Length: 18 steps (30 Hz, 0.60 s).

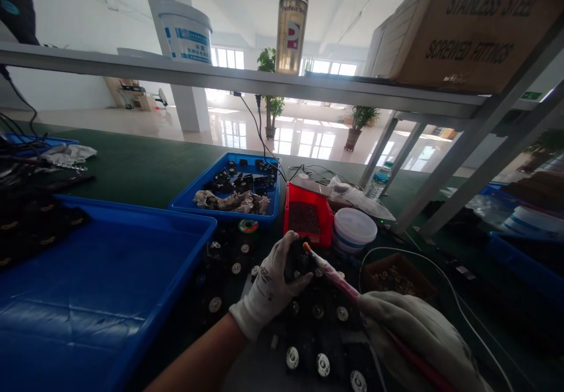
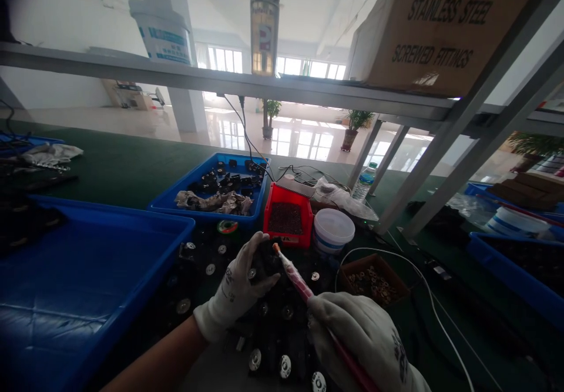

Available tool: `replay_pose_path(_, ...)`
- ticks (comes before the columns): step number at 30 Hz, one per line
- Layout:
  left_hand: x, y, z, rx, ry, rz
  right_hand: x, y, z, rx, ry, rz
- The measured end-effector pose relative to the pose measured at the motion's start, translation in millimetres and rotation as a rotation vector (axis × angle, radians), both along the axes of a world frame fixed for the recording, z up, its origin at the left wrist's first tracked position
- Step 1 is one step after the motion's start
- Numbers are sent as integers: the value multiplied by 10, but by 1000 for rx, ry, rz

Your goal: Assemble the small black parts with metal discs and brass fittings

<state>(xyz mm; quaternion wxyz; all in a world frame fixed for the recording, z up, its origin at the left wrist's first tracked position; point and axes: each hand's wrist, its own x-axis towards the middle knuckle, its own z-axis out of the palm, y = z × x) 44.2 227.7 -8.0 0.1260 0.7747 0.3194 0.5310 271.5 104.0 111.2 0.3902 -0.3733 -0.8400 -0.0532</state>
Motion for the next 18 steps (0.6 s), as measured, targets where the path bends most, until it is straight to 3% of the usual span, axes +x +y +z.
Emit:
replay_pose_path(4, -3, -9, 27, 15, 16, 5, -47, 120, -111, 181, -140, -30)
replay_pose_path(10, -13, -14, 21, 54, 42, 15, -60, 175, -242, 139, -113, -79)
replay_pose_path(15, -26, -14, 22, 98, 71, 1, -18, 199, -48, -69, -63, 16)
replay_pose_path(18, -31, -5, 38, 124, 63, -5, -19, 183, 57, -279, 150, -87)
